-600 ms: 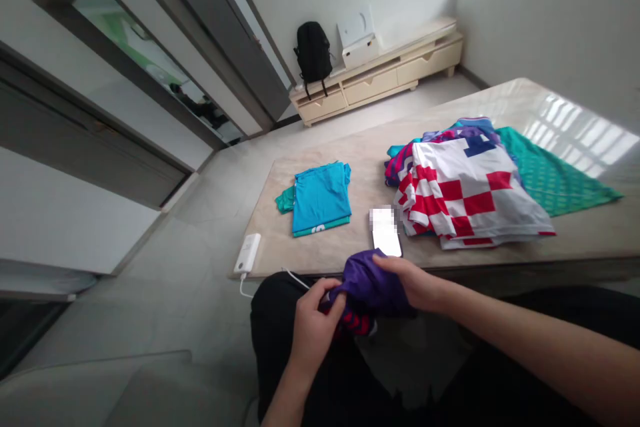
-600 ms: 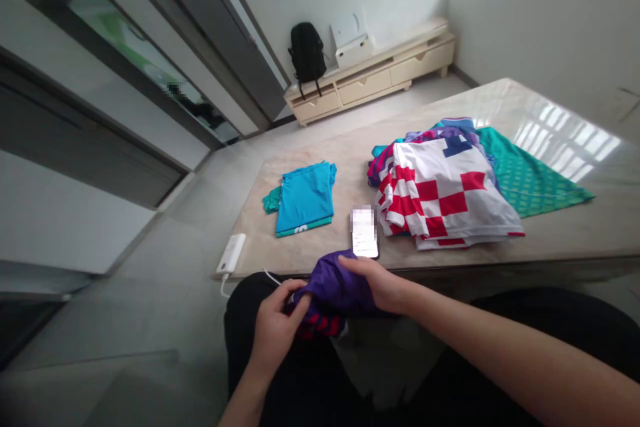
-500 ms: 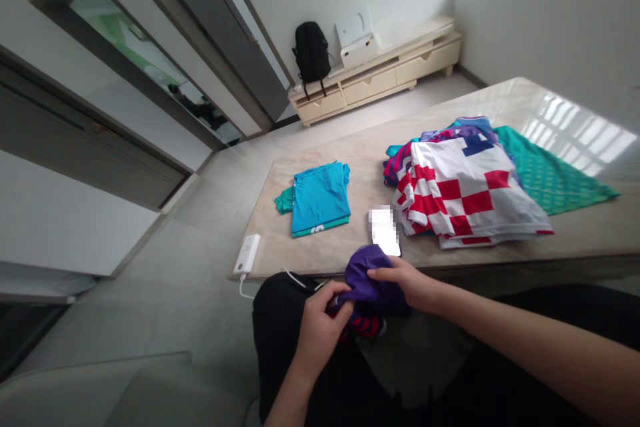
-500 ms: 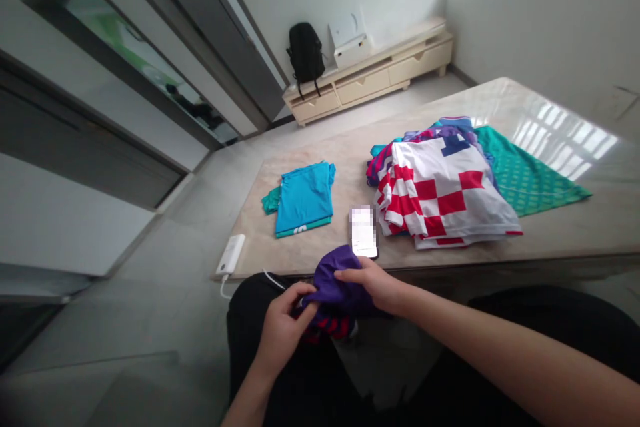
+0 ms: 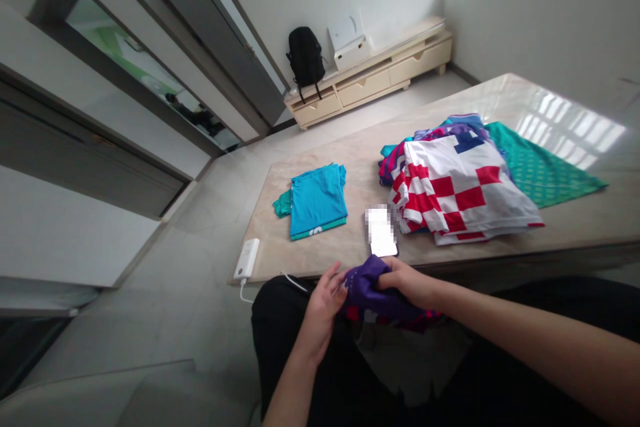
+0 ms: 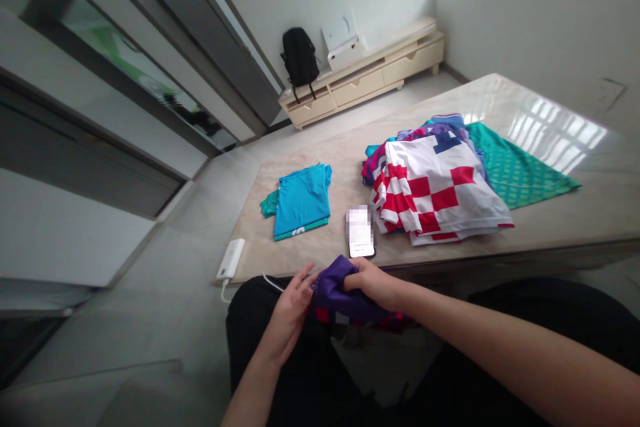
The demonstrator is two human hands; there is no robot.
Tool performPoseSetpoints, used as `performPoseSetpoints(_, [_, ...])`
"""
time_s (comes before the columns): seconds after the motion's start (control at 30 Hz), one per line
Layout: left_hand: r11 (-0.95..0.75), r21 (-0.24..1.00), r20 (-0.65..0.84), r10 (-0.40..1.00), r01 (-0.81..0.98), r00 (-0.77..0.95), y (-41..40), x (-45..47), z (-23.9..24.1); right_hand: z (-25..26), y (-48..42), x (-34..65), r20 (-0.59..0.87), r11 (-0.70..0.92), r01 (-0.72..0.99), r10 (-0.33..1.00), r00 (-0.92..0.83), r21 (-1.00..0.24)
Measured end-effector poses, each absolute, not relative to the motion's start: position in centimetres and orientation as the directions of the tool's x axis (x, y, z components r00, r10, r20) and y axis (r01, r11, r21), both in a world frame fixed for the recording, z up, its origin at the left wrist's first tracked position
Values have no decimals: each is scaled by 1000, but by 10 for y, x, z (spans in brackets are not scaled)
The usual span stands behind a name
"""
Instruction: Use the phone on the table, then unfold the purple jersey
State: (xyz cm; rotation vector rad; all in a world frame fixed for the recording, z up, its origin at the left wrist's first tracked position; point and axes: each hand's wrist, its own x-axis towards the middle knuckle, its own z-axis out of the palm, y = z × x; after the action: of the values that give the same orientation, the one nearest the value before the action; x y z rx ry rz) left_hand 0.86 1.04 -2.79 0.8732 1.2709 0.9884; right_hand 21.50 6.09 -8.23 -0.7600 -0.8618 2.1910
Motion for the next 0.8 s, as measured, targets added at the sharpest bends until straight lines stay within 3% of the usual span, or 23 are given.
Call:
performPoseSetpoints(0.13, [406, 892, -406, 913, -198, 46, 7, 12, -22, -79, 61, 216, -281, -576, -330, 725, -629, -748])
performPoseSetpoints(0.27, [309, 934, -329, 940, -178, -91, 8, 12, -23, -71, 60, 217, -281, -579, -284, 695, -662, -764])
performPoseSetpoints(0.47, [241, 966, -251, 959, -91, -129, 7, 12, -27, -67, 55, 218, -207, -479, -210, 677, -706, -852])
performPoseSetpoints(0.8, [276, 944, -281, 960, -178, 1, 4, 16, -27, -83, 63, 212, -197, -454, -258, 737, -646, -853])
